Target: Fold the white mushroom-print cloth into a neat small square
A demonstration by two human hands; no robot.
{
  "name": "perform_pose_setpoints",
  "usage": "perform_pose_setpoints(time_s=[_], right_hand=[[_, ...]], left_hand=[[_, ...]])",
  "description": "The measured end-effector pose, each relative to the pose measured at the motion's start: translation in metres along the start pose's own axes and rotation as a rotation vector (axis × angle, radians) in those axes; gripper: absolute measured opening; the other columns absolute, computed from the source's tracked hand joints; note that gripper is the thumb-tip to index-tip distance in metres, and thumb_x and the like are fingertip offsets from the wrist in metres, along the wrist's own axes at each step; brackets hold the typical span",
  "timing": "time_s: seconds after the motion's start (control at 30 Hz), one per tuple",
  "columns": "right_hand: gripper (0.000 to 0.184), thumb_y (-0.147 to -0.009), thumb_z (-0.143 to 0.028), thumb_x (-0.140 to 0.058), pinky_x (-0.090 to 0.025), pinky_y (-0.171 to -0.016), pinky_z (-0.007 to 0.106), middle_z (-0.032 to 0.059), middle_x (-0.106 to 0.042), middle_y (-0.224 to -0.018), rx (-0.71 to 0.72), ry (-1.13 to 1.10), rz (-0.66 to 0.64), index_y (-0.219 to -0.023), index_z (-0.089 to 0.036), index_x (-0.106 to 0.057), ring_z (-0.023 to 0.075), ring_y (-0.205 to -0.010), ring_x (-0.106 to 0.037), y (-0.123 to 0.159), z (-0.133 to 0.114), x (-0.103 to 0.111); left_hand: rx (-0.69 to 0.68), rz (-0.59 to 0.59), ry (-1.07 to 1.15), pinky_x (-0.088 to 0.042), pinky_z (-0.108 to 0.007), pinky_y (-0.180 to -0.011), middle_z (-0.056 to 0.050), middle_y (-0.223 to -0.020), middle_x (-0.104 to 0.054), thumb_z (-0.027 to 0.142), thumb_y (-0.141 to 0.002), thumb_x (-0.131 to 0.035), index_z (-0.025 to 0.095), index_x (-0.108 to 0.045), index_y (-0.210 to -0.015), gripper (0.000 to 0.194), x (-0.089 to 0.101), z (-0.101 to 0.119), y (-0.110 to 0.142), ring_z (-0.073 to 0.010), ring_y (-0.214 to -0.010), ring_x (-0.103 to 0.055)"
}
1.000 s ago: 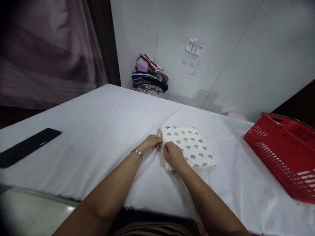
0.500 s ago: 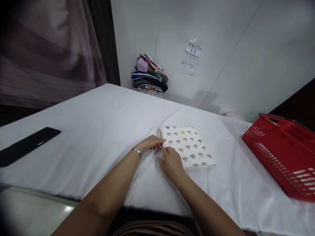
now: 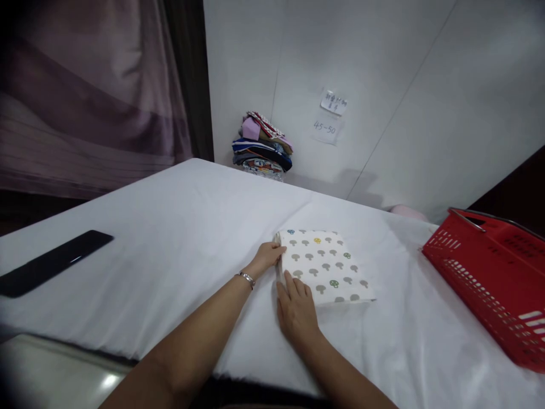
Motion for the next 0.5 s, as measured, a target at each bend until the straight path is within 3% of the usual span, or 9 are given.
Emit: perform_pose_setpoints(time_s=[0.13, 0.3, 0.5], right_hand=[[0.037, -0.086, -0.019, -0.044, -0.033, -0.090, 0.041, 0.0113, -0.039, -0.141, 0.013, -0.011, 0.017, -0.121, -0.020, -0.054, 0.0285, -0.115, -0.042, 0.001, 0.000, -0.003], [0.037, -0.083, -0.018, -0.048, -0.032, -0.088, 0.041, 0.0121, -0.041, -0.139, 0.023, -0.034, 0.019, -0.119, -0.019, -0.054, 0.0283, -0.113, -0.042, -0.001, -0.001, -0.003], [0.034, -0.082, -0.016, -0.048, -0.031, -0.086, 0.040, 0.0139, -0.043, -0.137, 0.008, -0.052, 0.002, -0.116, -0.018, -0.055, 0.0279, -0.110, -0.044, -0.005, -0.003, 0.001]], left_hand=[[-0.070, 0.091, -0.068, -0.034, -0.021, -0.048, 0.002, -0.054, -0.054, 0.045, -0.075, -0.056, 0.016, -0.057, -0.063, 0.032, 0.004, 0.003, -0.005, -0.0098, -0.051, -0.047], [-0.087, 0.238, -0.151, -0.040, -0.023, -0.057, -0.005, -0.072, -0.067, 0.043, -0.073, -0.060, 0.015, -0.065, -0.073, 0.028, 0.016, 0.010, -0.015, -0.0150, -0.065, -0.058], [0.007, 0.321, -0.196, -0.039, -0.026, -0.055, -0.007, -0.061, -0.064, 0.038, -0.070, -0.060, 0.014, -0.064, -0.062, 0.025, 0.022, 0.008, -0.032, -0.0189, -0.062, -0.059]])
Point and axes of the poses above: each hand's wrist, its own y-axis away from the middle knuckle, its own x-axis out of the back of the hand, z = x × y, the point moved 8 cm from there along -y, towards the middle knuckle
